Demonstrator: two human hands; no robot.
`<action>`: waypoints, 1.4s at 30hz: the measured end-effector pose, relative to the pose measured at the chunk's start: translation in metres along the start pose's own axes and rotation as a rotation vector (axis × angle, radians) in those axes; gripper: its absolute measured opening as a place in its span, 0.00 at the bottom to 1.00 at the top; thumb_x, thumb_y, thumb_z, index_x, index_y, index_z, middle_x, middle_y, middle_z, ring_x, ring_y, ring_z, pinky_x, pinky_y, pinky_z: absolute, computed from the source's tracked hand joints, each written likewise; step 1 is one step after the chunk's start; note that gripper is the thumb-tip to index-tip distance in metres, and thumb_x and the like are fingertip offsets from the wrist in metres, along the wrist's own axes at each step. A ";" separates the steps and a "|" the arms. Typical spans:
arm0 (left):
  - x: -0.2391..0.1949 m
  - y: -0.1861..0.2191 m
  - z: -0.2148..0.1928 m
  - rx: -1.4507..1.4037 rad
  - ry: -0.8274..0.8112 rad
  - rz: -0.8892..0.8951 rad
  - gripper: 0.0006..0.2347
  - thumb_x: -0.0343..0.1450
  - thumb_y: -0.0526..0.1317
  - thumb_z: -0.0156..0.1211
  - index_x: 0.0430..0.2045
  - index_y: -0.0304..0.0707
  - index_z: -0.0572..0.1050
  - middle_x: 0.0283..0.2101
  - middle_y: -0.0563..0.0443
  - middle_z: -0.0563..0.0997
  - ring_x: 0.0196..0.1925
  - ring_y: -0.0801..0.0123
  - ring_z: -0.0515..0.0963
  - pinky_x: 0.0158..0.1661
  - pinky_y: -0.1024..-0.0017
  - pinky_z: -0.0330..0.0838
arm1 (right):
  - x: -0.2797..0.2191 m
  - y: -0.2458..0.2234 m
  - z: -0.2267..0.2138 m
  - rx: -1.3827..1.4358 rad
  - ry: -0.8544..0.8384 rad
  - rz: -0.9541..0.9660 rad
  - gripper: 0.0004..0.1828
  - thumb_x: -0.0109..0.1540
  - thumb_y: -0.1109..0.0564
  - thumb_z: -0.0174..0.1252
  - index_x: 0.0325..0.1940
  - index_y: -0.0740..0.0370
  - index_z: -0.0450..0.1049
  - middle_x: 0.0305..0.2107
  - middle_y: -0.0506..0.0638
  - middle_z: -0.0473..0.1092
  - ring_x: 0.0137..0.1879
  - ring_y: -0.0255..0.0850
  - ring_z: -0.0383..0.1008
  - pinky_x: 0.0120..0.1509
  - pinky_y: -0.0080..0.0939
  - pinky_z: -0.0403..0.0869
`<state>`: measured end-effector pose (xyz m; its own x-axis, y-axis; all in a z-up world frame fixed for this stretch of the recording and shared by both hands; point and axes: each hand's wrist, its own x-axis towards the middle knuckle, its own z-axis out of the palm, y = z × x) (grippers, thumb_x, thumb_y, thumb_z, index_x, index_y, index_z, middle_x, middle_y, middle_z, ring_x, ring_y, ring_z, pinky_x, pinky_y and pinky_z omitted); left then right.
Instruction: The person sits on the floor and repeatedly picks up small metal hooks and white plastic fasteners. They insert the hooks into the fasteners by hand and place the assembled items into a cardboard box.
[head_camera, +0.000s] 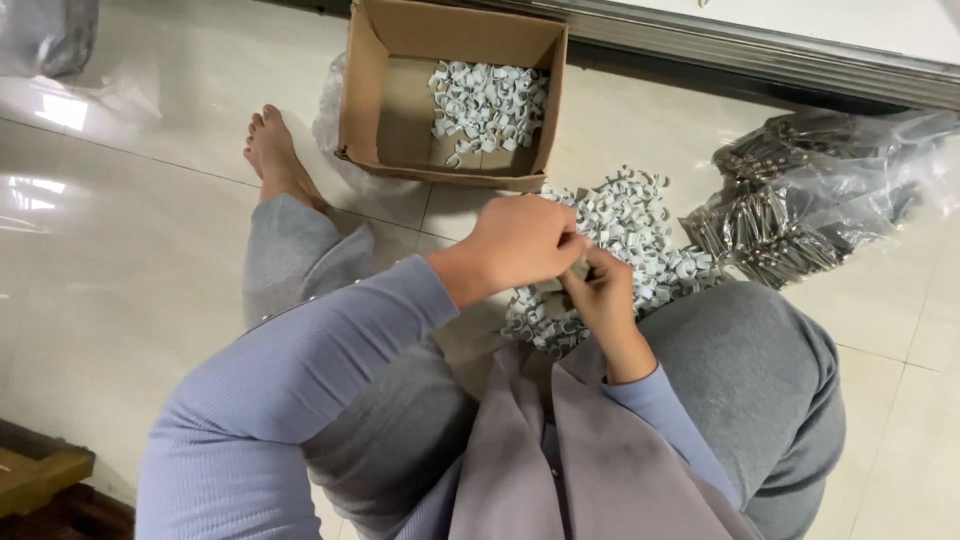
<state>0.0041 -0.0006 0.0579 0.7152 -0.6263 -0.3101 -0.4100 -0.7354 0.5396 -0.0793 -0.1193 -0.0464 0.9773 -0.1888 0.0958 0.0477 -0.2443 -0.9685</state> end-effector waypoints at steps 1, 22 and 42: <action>-0.003 0.004 0.001 0.161 0.044 0.050 0.14 0.62 0.50 0.47 0.11 0.40 0.69 0.15 0.48 0.73 0.22 0.56 0.75 0.23 0.64 0.66 | -0.002 -0.016 0.003 -0.049 -0.041 -0.026 0.02 0.53 0.64 0.59 0.28 0.63 0.72 0.16 0.55 0.69 0.24 0.43 0.70 0.29 0.39 0.67; 0.003 -0.016 -0.014 0.028 -0.205 0.098 0.11 0.66 0.46 0.42 0.20 0.43 0.72 0.19 0.50 0.73 0.24 0.57 0.73 0.28 0.62 0.67 | 0.005 -0.013 -0.014 0.107 -0.088 0.075 0.12 0.48 0.62 0.63 0.16 0.61 0.66 0.07 0.47 0.59 0.22 0.29 0.55 0.25 0.30 0.57; -0.003 -0.012 -0.002 -0.538 -0.196 0.077 0.10 0.62 0.38 0.51 0.36 0.48 0.64 0.41 0.45 0.72 0.42 0.53 0.72 0.40 0.63 0.66 | 0.006 0.018 0.002 0.802 0.066 0.276 0.06 0.51 0.68 0.53 0.32 0.70 0.65 0.18 0.60 0.68 0.21 0.41 0.70 0.23 0.34 0.69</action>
<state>0.0083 0.0107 0.0543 0.5553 -0.7471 -0.3655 -0.0749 -0.4826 0.8727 -0.0721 -0.1228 -0.0638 0.9627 -0.2037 -0.1783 -0.0342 0.5619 -0.8265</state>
